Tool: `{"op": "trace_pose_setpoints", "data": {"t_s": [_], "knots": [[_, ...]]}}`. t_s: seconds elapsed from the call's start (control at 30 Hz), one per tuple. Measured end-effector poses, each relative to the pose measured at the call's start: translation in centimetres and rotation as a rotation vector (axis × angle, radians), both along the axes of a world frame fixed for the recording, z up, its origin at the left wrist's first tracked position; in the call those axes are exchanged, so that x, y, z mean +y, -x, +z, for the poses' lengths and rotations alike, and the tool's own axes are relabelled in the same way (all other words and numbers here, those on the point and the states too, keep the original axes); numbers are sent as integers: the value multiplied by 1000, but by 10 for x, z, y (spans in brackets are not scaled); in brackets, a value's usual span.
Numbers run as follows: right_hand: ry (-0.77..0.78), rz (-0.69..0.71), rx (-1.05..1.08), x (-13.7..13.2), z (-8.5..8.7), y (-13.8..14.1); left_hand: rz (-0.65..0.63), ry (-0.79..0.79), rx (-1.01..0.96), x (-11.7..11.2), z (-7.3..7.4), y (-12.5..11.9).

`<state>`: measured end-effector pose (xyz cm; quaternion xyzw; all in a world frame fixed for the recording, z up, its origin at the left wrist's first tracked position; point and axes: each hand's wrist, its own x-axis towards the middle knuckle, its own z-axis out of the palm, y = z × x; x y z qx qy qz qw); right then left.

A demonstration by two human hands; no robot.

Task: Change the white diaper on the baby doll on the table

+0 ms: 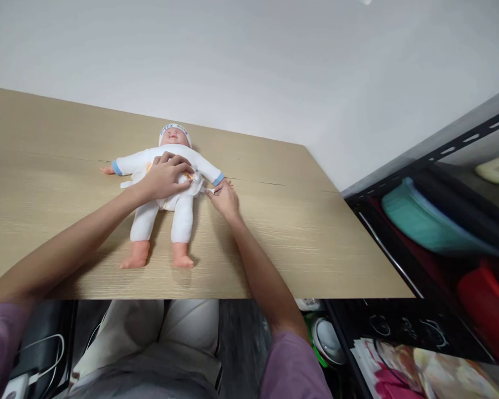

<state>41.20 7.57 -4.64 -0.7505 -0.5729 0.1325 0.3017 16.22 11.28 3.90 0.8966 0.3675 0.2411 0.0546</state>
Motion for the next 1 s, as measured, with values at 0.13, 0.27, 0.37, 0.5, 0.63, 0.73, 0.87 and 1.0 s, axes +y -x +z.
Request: {"op": "trace_pose_setpoints", "data": {"t_s": [0.13,0.27,0.37,0.5,0.63,0.73,0.87,1.0], "knots": [[5,118,130,-2,3,-7,51,21,-21,-3,-1,0],[-152,300,405,-9,13,-16,74,27,-34,-4,-4,1],[-206,334,499,-10,24,-8,69,-4,-46,-5,-7,1],[-239,369,458,0,36,29,62,-34,-41,-4,-10,-1],[-247,394,422,14,40,61,57,-33,-26,-2,-10,0],[-337,390,399,13,36,66,59,-26,-28,-2,-12,1],[-587,457,188,-4,27,59,42,-14,-55,-1,-16,0],[-654,590,29,-17,20,57,-47,17,-141,4,-16,6]]}}
